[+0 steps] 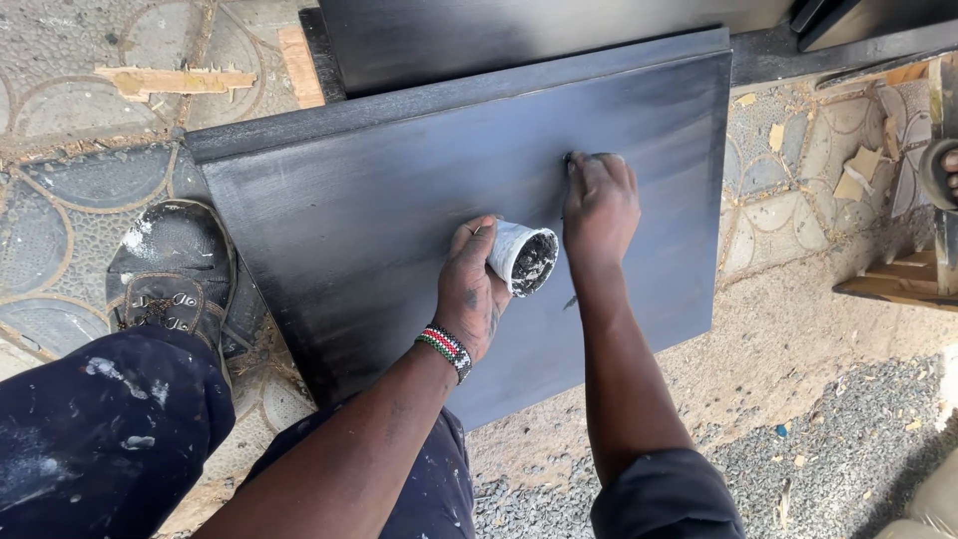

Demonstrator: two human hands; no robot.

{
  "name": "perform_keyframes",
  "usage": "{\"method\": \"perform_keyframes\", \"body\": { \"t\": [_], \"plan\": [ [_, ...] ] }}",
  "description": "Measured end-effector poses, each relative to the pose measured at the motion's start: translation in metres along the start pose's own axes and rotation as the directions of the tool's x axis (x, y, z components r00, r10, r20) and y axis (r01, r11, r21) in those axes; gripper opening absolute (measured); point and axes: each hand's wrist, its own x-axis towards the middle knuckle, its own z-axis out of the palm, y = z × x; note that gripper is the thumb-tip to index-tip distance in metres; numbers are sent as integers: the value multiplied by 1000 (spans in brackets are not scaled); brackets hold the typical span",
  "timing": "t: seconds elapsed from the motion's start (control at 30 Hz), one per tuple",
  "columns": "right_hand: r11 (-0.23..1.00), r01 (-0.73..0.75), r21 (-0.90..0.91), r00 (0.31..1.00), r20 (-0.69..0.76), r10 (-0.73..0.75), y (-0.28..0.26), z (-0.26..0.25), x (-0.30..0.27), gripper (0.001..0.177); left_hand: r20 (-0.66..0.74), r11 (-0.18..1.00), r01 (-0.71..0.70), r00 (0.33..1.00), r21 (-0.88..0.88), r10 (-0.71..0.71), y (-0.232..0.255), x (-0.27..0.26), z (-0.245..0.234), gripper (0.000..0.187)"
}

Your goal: The person uses a putty knife to scoop a dark filler from a small container and applies it to gaps and holes on a black wooden board. The person repeatedly scoops the filler and spreads it into the seams and a circular hole on the board's edge.

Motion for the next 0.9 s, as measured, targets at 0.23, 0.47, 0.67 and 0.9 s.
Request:
{"method": "perform_keyframes", "body": {
  "t": [0.23, 0.47, 0.67, 0.9],
  "plan": [
    [970, 176, -169, 982, -44, -185, 5, 7, -9, 13, 13, 999, -32, 999, 5, 32, -4, 11, -2, 41],
    [998, 36, 56, 999, 14, -36, 2, -13, -18, 10, -25, 997, -31, 999, 72, 33, -1, 7, -4, 36],
    [994, 42, 97, 999, -24, -39, -14, -11, 1, 9, -29, 996, -39, 999, 81, 42, 6, 6, -7, 34],
    [997, 72, -8, 996, -49, -72, -4, 9, -2, 4, -1, 992, -52, 999, 116, 52, 7, 8, -13, 35]
  ]
}}
